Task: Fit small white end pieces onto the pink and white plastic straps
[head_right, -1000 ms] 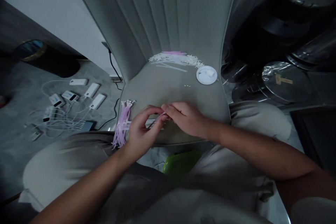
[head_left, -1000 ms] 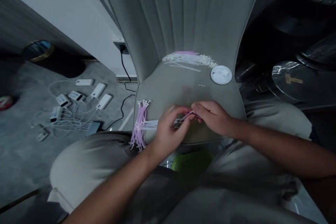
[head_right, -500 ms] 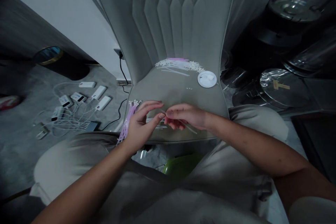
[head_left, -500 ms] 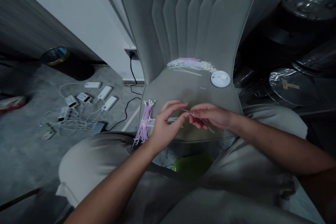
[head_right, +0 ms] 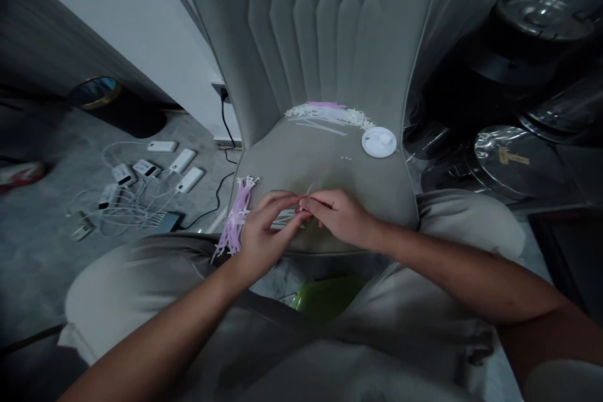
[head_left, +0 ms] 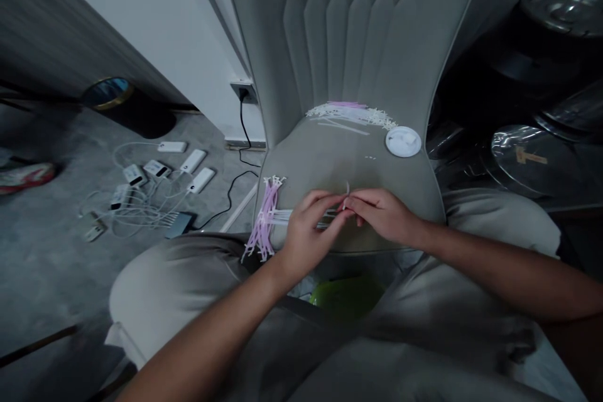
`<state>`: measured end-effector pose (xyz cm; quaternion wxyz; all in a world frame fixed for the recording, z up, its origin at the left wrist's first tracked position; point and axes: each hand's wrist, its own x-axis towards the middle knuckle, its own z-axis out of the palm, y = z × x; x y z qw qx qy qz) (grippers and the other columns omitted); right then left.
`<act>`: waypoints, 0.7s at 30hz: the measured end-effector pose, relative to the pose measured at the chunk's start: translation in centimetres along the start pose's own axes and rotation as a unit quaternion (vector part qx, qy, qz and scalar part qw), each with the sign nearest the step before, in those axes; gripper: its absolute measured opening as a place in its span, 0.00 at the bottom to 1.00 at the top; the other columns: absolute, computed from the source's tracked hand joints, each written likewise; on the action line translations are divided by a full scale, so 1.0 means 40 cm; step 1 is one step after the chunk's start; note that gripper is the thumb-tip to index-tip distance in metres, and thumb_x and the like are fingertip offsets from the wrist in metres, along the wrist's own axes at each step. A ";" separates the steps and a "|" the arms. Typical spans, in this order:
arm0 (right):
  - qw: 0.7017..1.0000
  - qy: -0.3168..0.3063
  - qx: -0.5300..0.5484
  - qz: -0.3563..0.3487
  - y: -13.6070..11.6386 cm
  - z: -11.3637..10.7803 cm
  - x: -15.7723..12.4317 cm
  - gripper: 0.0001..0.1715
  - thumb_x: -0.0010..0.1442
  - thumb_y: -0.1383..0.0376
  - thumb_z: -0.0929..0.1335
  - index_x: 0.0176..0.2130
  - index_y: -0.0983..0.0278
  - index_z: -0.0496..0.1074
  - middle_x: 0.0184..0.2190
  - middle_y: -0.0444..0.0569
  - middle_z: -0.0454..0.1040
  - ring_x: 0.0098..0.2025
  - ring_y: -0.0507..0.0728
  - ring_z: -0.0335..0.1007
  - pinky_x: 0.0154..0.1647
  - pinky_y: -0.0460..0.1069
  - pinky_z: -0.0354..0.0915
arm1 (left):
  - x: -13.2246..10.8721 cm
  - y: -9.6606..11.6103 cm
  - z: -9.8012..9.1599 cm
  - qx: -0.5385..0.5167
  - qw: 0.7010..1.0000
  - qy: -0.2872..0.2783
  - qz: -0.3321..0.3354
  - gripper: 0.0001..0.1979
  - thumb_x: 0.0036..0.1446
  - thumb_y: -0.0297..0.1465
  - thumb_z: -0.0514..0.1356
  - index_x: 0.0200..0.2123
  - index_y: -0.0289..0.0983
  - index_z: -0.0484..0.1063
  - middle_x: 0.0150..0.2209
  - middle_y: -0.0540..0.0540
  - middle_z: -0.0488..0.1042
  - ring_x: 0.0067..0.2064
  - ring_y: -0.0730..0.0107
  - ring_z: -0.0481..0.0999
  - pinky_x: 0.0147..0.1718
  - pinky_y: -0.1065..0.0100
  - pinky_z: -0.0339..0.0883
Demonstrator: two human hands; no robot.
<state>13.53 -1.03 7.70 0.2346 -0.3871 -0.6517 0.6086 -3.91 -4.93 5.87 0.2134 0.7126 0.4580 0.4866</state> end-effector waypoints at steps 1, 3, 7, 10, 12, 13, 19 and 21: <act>1.000 -0.005 0.004 0.000 0.000 0.000 0.000 0.24 0.65 0.52 0.62 0.32 0.67 0.73 0.27 0.44 0.72 0.27 0.48 0.63 0.30 0.45 0.61 | 0.000 -0.002 -0.001 -0.004 1.000 0.003 0.010 0.09 0.56 0.28 0.64 0.41 0.37 0.76 0.37 0.44 0.76 0.39 0.70 0.77 0.38 0.68 0.73; 1.000 -0.011 0.021 -0.002 -0.002 -0.001 0.002 0.22 0.65 0.52 0.63 0.32 0.67 0.74 0.29 0.45 0.73 0.30 0.49 0.65 0.34 0.46 0.62 | 0.004 -0.005 -0.006 -0.006 1.000 0.010 0.027 0.09 0.56 0.26 0.64 0.41 0.37 0.77 0.37 0.45 0.76 0.39 0.71 0.77 0.38 0.69 0.73; 0.998 0.048 0.030 -0.012 -0.014 -0.016 0.012 0.16 0.63 0.56 0.66 0.37 0.66 0.75 0.37 0.48 0.76 0.41 0.52 0.69 0.44 0.47 0.63 | 0.019 -0.006 -0.026 -0.016 0.999 0.043 -0.018 0.09 0.56 0.26 0.64 0.41 0.40 0.79 0.36 0.47 0.78 0.38 0.73 0.77 0.39 0.69 0.72; 0.994 0.103 0.045 0.018 -0.016 -0.037 0.019 0.13 0.61 0.58 0.67 0.35 0.66 0.74 0.33 0.47 0.76 0.37 0.51 0.69 0.41 0.47 0.63 | 0.034 -0.005 -0.046 -0.088 0.985 0.103 -0.105 0.06 0.56 0.29 0.65 0.38 0.40 0.80 0.36 0.47 0.79 0.39 0.72 0.77 0.41 0.69 0.71; 0.988 0.127 0.079 0.029 -0.012 -0.050 0.024 0.14 0.60 0.58 0.67 0.32 0.66 0.73 0.30 0.46 0.75 0.34 0.51 0.69 0.39 0.47 0.63 | 0.043 -0.003 -0.060 -0.157 0.964 0.135 -0.167 0.06 0.55 0.32 0.66 0.37 0.39 0.80 0.34 0.47 0.80 0.37 0.72 0.78 0.39 0.69 0.71; 0.985 0.136 0.099 0.031 -0.010 -0.056 0.026 0.14 0.60 0.57 0.68 0.32 0.66 0.72 0.29 0.46 0.74 0.33 0.50 0.69 0.38 0.47 0.63 | 0.047 0.000 -0.067 -0.193 0.951 0.143 -0.193 0.06 0.55 0.33 0.66 0.37 0.39 0.80 0.32 0.48 0.80 0.35 0.73 0.78 0.38 0.70 0.72; 0.971 0.179 0.157 0.031 -0.018 -0.070 0.036 0.16 0.56 0.55 0.70 0.26 0.65 0.70 0.24 0.43 0.71 0.30 0.51 0.70 0.35 0.48 0.62 | 0.071 0.032 -0.109 -0.361 0.884 0.168 -0.245 0.07 0.53 0.34 0.67 0.35 0.39 0.79 0.27 0.50 0.78 0.29 0.72 0.78 0.31 0.69 0.73; 0.968 0.189 0.161 0.028 -0.023 -0.073 0.038 0.17 0.56 0.55 0.70 0.25 0.65 0.70 0.23 0.43 0.70 0.30 0.51 0.70 0.35 0.47 0.62 | 0.076 0.041 -0.122 -0.387 0.868 0.170 -0.260 0.08 0.52 0.36 0.67 0.34 0.39 0.79 0.25 0.50 0.77 0.26 0.71 0.77 0.27 0.69 0.72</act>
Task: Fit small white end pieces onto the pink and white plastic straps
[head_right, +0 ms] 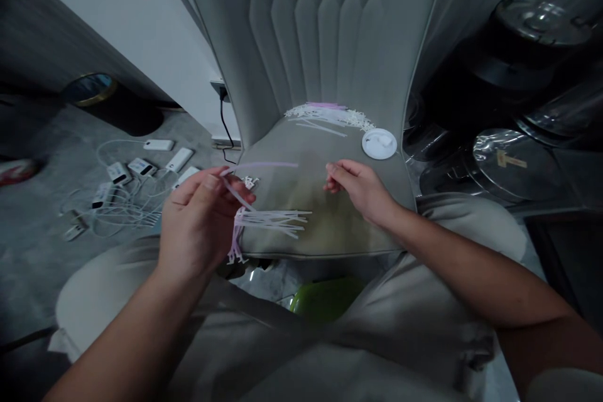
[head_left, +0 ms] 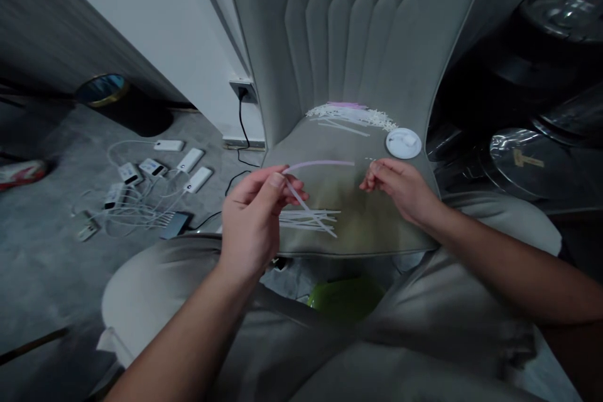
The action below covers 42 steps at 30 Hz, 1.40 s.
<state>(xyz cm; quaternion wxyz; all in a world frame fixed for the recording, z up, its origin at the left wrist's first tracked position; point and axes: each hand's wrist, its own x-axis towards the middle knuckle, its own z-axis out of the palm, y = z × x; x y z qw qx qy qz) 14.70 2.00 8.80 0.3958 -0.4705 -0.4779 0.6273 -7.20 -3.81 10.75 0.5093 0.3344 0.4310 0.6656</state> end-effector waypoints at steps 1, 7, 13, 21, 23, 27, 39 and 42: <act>1.000 0.003 0.002 -0.002 -0.002 -0.001 0.002 0.18 0.56 0.55 0.70 0.24 0.65 0.69 0.23 0.43 0.70 0.30 0.51 0.70 0.36 0.47 0.62 | 0.001 0.007 -0.001 -0.008 1.000 0.002 -0.005 0.08 0.52 0.36 0.68 0.35 0.39 0.79 0.25 0.50 0.77 0.25 0.72 0.76 0.27 0.69 0.72; 1.000 0.001 0.001 0.010 0.015 -0.014 0.027 0.17 0.55 0.53 0.71 0.28 0.65 0.72 0.24 0.44 0.72 0.29 0.51 0.70 0.34 0.47 0.62 | 0.009 0.024 -0.007 -0.048 0.998 0.018 -0.046 0.08 0.52 0.34 0.67 0.36 0.39 0.77 0.25 0.51 0.74 0.25 0.76 0.74 0.25 0.73 0.69; 1.000 0.023 -0.014 -0.007 0.029 -0.021 0.057 0.19 0.55 0.52 0.71 0.25 0.64 0.69 0.19 0.41 0.67 0.26 0.50 0.68 0.33 0.47 0.64 | 0.016 0.034 -0.018 -0.086 0.991 0.027 -0.097 0.08 0.52 0.32 0.67 0.37 0.38 0.76 0.30 0.51 0.75 0.27 0.78 0.75 0.27 0.76 0.68; 0.988 0.100 -0.102 -0.061 0.032 -0.044 0.120 0.20 0.58 0.50 0.67 0.31 0.64 0.69 0.24 0.42 0.68 0.24 0.49 0.66 0.28 0.45 0.63 | 0.029 0.070 -0.036 -0.173 0.973 0.017 -0.155 0.09 0.55 0.34 0.64 0.38 0.36 0.75 0.33 0.50 0.77 0.29 0.76 0.76 0.29 0.75 0.69; 0.982 0.106 -0.139 -0.066 0.032 -0.051 0.147 0.19 0.62 0.51 0.65 0.33 0.65 0.69 0.24 0.42 0.68 0.25 0.49 0.67 0.29 0.45 0.64 | 0.032 0.077 -0.041 -0.186 0.971 0.011 -0.153 0.09 0.55 0.34 0.64 0.38 0.37 0.75 0.33 0.50 0.77 0.30 0.76 0.76 0.30 0.74 0.70; 0.959 0.120 -0.250 -0.065 0.024 -0.057 0.240 0.19 0.67 0.55 0.61 0.38 0.67 0.71 0.31 0.46 0.72 0.31 0.50 0.70 0.36 0.49 0.70 | 0.034 0.081 -0.049 -0.191 0.972 -0.011 -0.137 0.11 0.53 0.32 0.66 0.40 0.37 0.74 0.35 0.50 0.78 0.32 0.76 0.78 0.33 0.74 0.70; 0.756 0.075 -0.649 -0.045 -0.067 0.024 0.555 0.20 0.65 0.59 0.66 0.54 0.65 0.68 0.53 0.54 0.70 0.50 0.58 0.71 0.49 0.58 0.70 | 0.043 0.049 -0.051 -0.195 0.970 0.048 -0.134 0.20 0.44 0.29 0.72 0.41 0.37 0.73 0.30 0.54 0.75 0.32 0.77 0.77 0.34 0.74 0.62; 0.705 0.041 -0.707 -0.036 -0.061 0.046 0.576 0.21 0.64 0.59 0.66 0.54 0.66 0.68 0.53 0.54 0.70 0.50 0.58 0.71 0.49 0.58 0.70 | 0.040 0.053 -0.054 -0.184 0.972 0.041 -0.143 0.18 0.44 0.31 0.72 0.41 0.36 0.76 0.32 0.52 0.77 0.33 0.76 0.78 0.36 0.73 0.63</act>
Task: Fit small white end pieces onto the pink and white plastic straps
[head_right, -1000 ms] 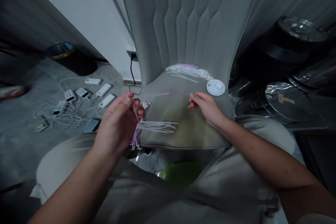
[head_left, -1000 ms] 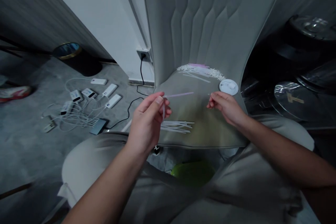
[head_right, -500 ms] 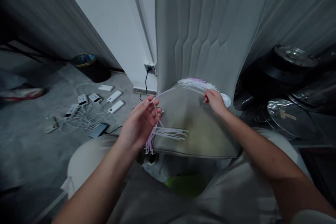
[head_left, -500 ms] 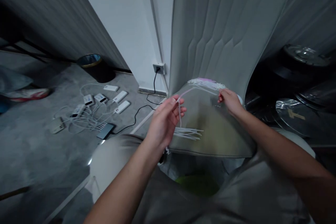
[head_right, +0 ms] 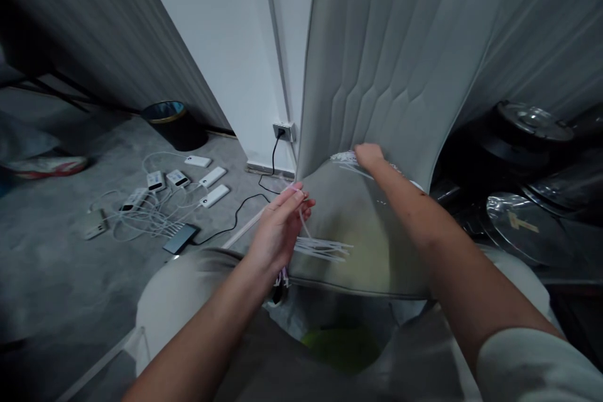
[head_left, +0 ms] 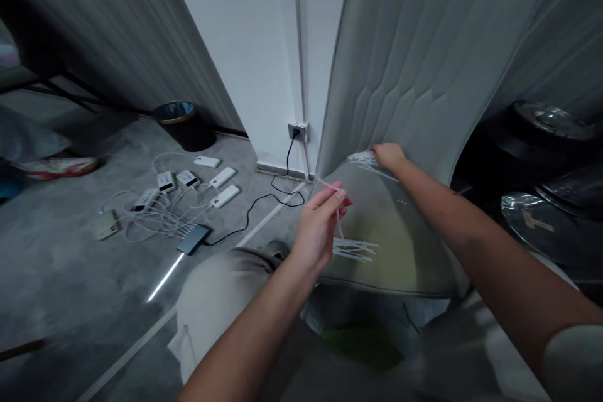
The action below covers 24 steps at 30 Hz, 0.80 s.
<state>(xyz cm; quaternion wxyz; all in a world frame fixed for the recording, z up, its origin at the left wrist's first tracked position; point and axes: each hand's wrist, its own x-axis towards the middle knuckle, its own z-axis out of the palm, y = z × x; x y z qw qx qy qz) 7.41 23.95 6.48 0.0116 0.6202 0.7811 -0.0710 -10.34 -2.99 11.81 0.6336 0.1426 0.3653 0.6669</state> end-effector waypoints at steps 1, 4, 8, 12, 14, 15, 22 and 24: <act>1.000 -0.008 -0.020 -0.006 -0.007 0.003 0.005 0.21 0.64 0.59 0.67 0.54 0.66 0.68 0.52 0.55 0.70 0.50 0.58 0.71 0.49 0.58 0.70 | -0.001 0.001 0.000 0.001 1.000 0.000 -0.001 0.17 0.44 0.32 0.72 0.39 0.36 0.76 0.32 0.51 0.78 0.34 0.75 0.78 0.37 0.72 0.63; 0.998 -0.022 -0.063 -0.020 -0.028 0.009 0.015 0.22 0.64 0.59 0.67 0.54 0.68 0.68 0.52 0.56 0.70 0.50 0.58 0.71 0.50 0.57 0.70 | -0.002 0.004 0.001 0.000 1.000 -0.003 -0.003 0.15 0.44 0.33 0.72 0.36 0.37 0.76 0.33 0.51 0.79 0.34 0.74 0.78 0.39 0.71 0.63; 0.996 -0.020 -0.083 -0.030 -0.043 0.009 0.021 0.22 0.64 0.59 0.67 0.54 0.67 0.68 0.52 0.56 0.70 0.50 0.58 0.71 0.49 0.57 0.70 | 0.005 0.004 0.007 0.004 1.000 -0.011 0.002 0.15 0.45 0.33 0.72 0.37 0.37 0.77 0.33 0.51 0.80 0.33 0.76 0.78 0.37 0.72 0.62; 0.997 0.008 -0.065 -0.035 -0.038 -0.001 0.008 0.22 0.64 0.59 0.67 0.54 0.68 0.68 0.52 0.56 0.70 0.50 0.58 0.71 0.49 0.57 0.70 | 0.015 0.003 0.012 0.009 1.000 -0.013 0.008 0.15 0.43 0.34 0.73 0.36 0.36 0.78 0.32 0.50 0.79 0.32 0.76 0.77 0.35 0.72 0.61; 0.998 0.032 -0.046 -0.032 -0.028 -0.010 -0.003 0.22 0.64 0.59 0.67 0.54 0.67 0.68 0.52 0.55 0.70 0.50 0.58 0.71 0.49 0.58 0.70 | 0.018 0.002 0.012 0.008 1.000 -0.016 0.009 0.15 0.43 0.34 0.73 0.35 0.36 0.78 0.31 0.50 0.79 0.32 0.75 0.77 0.36 0.72 0.61; 0.998 0.046 -0.034 -0.029 -0.022 -0.015 -0.008 0.21 0.64 0.59 0.66 0.54 0.66 0.68 0.53 0.55 0.70 0.50 0.58 0.71 0.49 0.58 0.70 | 0.019 0.002 0.012 0.007 1.000 -0.018 0.010 0.15 0.43 0.34 0.73 0.35 0.36 0.77 0.32 0.50 0.79 0.32 0.76 0.77 0.36 0.72 0.62; 0.985 0.151 0.089 -0.009 0.041 -0.069 -0.037 0.19 0.65 0.59 0.66 0.53 0.65 0.69 0.52 0.54 0.70 0.50 0.57 0.70 0.50 0.58 0.70 | 0.024 -0.005 0.008 0.010 1.000 -0.025 0.014 0.14 0.45 0.33 0.72 0.36 0.36 0.77 0.32 0.50 0.80 0.34 0.74 0.78 0.37 0.71 0.63; 0.972 0.184 0.146 -0.005 0.059 -0.091 -0.054 0.15 0.65 0.60 0.66 0.48 0.66 0.71 0.48 0.53 0.73 0.48 0.57 0.70 0.51 0.57 0.68 | 0.027 -0.008 0.008 0.007 1.000 -0.020 0.014 0.14 0.45 0.33 0.72 0.35 0.36 0.77 0.31 0.51 0.79 0.34 0.75 0.78 0.37 0.72 0.63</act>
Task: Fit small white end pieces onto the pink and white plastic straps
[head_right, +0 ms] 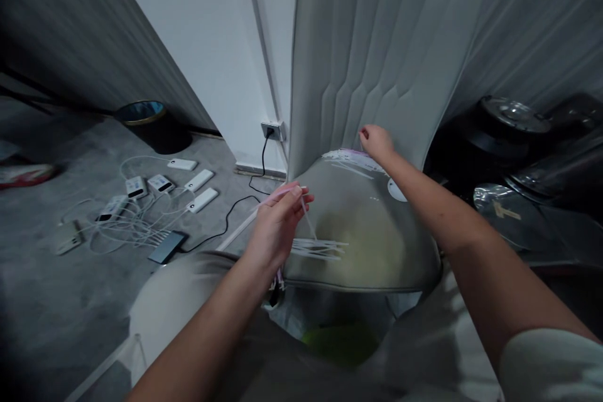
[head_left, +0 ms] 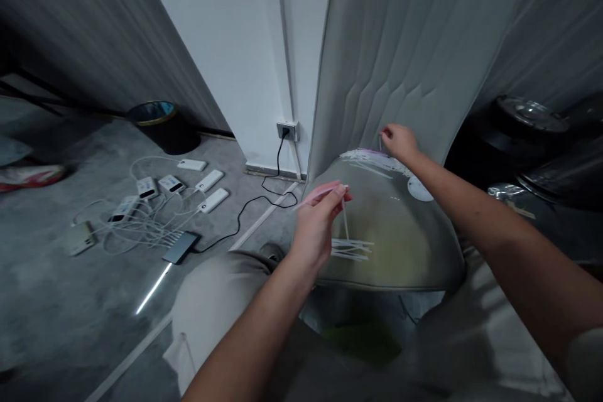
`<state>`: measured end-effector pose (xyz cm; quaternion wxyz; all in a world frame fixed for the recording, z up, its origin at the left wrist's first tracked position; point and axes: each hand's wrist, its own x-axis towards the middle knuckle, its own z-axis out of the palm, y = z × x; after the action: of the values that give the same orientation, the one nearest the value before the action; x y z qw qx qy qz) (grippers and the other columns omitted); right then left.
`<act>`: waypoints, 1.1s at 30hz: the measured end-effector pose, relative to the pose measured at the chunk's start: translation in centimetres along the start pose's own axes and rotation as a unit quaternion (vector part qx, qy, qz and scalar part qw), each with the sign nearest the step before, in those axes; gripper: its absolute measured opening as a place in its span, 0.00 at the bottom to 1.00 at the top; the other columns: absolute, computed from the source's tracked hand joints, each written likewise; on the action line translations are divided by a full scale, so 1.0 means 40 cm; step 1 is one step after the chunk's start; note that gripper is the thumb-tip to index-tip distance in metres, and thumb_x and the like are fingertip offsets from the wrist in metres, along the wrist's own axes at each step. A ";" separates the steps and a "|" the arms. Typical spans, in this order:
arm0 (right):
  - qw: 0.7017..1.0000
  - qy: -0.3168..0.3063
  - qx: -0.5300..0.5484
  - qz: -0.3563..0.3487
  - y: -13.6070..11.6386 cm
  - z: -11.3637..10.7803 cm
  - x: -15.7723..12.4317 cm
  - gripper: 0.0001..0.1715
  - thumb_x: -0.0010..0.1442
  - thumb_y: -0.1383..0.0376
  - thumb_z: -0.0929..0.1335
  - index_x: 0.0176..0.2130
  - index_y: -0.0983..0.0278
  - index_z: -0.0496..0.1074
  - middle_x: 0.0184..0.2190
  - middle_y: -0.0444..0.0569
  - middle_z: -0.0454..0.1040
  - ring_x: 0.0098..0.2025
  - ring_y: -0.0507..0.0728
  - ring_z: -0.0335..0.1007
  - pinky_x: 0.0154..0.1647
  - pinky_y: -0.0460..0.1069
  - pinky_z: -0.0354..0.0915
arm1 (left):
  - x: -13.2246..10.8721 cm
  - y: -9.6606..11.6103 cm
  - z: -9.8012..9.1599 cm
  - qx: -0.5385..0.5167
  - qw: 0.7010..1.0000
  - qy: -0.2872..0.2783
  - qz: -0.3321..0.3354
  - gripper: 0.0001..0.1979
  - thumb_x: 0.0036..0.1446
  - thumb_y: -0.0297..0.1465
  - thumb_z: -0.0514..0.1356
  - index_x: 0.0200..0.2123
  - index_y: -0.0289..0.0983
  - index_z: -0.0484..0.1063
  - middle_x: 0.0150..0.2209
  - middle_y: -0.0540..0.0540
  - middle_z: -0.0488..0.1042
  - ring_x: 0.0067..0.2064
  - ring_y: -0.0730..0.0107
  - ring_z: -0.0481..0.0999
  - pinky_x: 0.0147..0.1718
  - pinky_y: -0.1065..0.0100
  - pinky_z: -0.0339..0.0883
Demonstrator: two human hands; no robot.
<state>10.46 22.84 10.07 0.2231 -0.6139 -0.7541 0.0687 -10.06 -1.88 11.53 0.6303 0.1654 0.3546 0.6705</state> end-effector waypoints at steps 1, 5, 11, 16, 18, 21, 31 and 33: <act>0.999 0.019 0.032 0.005 0.004 -0.016 -0.009 0.12 0.64 0.62 0.66 0.44 0.67 0.72 0.44 0.53 0.74 0.47 0.57 0.70 0.50 0.56 0.67 | 0.001 -0.001 0.000 -0.003 1.000 0.001 -0.002 0.13 0.45 0.33 0.72 0.34 0.36 0.77 0.31 0.52 0.79 0.33 0.75 0.77 0.37 0.72 0.63; 0.981 0.061 0.181 0.023 0.016 -0.078 -0.096 0.07 0.60 0.63 0.66 0.34 0.65 0.70 0.31 0.49 0.73 0.31 0.53 0.68 0.35 0.49 0.65 | 0.005 -0.005 0.002 -0.005 1.000 -0.005 -0.023 0.13 0.44 0.34 0.72 0.32 0.36 0.76 0.30 0.53 0.77 0.33 0.76 0.76 0.36 0.72 0.63; 0.928 0.027 0.368 0.045 0.040 -0.130 -0.322 0.10 0.56 0.59 0.68 0.28 0.62 0.68 0.22 0.44 0.71 0.20 0.49 0.62 0.24 0.47 0.58 | 0.000 -0.042 -0.001 0.051 0.998 -0.024 -0.042 0.12 0.43 0.35 0.72 0.30 0.36 0.77 0.30 0.51 0.77 0.35 0.74 0.76 0.36 0.71 0.64; 0.900 -0.022 0.430 0.071 0.028 -0.130 -0.460 0.11 0.56 0.60 0.68 0.25 0.62 0.68 0.21 0.43 0.70 0.21 0.50 0.64 0.26 0.48 0.60 | -0.024 -0.110 0.003 0.126 0.989 -0.037 -0.075 0.09 0.46 0.35 0.71 0.29 0.37 0.78 0.40 0.47 0.80 0.41 0.71 0.77 0.40 0.70 0.65; 0.886 -0.055 0.457 0.061 0.009 -0.133 -0.494 0.12 0.55 0.59 0.69 0.25 0.62 0.68 0.20 0.42 0.69 0.21 0.49 0.63 0.25 0.47 0.59 | -0.039 -0.136 0.012 0.156 0.981 -0.061 -0.095 0.08 0.49 0.35 0.70 0.29 0.37 0.78 0.47 0.45 0.79 0.46 0.67 0.77 0.44 0.68 0.65; 0.895 -0.079 0.436 0.046 -0.013 -0.144 -0.528 0.12 0.57 0.59 0.68 0.25 0.62 0.66 0.20 0.41 0.68 0.21 0.49 0.62 0.24 0.47 0.57 | -0.059 -0.167 0.029 0.181 0.968 -0.098 -0.147 0.07 0.50 0.34 0.69 0.29 0.37 0.78 0.48 0.44 0.79 0.48 0.64 0.77 0.46 0.66 0.66; 0.912 -0.130 0.384 -0.057 -0.006 -0.168 -0.568 0.12 0.61 0.62 0.65 0.27 0.62 0.66 0.22 0.42 0.66 0.25 0.49 0.61 0.27 0.46 0.58 | -0.091 -0.201 0.061 0.206 0.947 -0.115 -0.218 0.08 0.43 0.34 0.73 0.28 0.39 0.81 0.30 0.49 0.80 0.33 0.73 0.78 0.39 0.70 0.69; 0.886 -0.151 0.439 -0.018 0.001 -0.161 -0.561 0.13 0.63 0.59 0.64 0.29 0.62 0.67 0.24 0.42 0.68 0.25 0.49 0.63 0.27 0.46 0.60 | -0.098 -0.198 0.066 0.195 0.949 -0.112 -0.222 0.08 0.43 0.34 0.73 0.28 0.39 0.81 0.29 0.50 0.80 0.33 0.74 0.78 0.38 0.71 0.70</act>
<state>16.52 0.29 10.15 0.3541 -0.4215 -0.6826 0.4806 -1.94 -5.30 8.81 0.7545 0.2764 0.4328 0.4086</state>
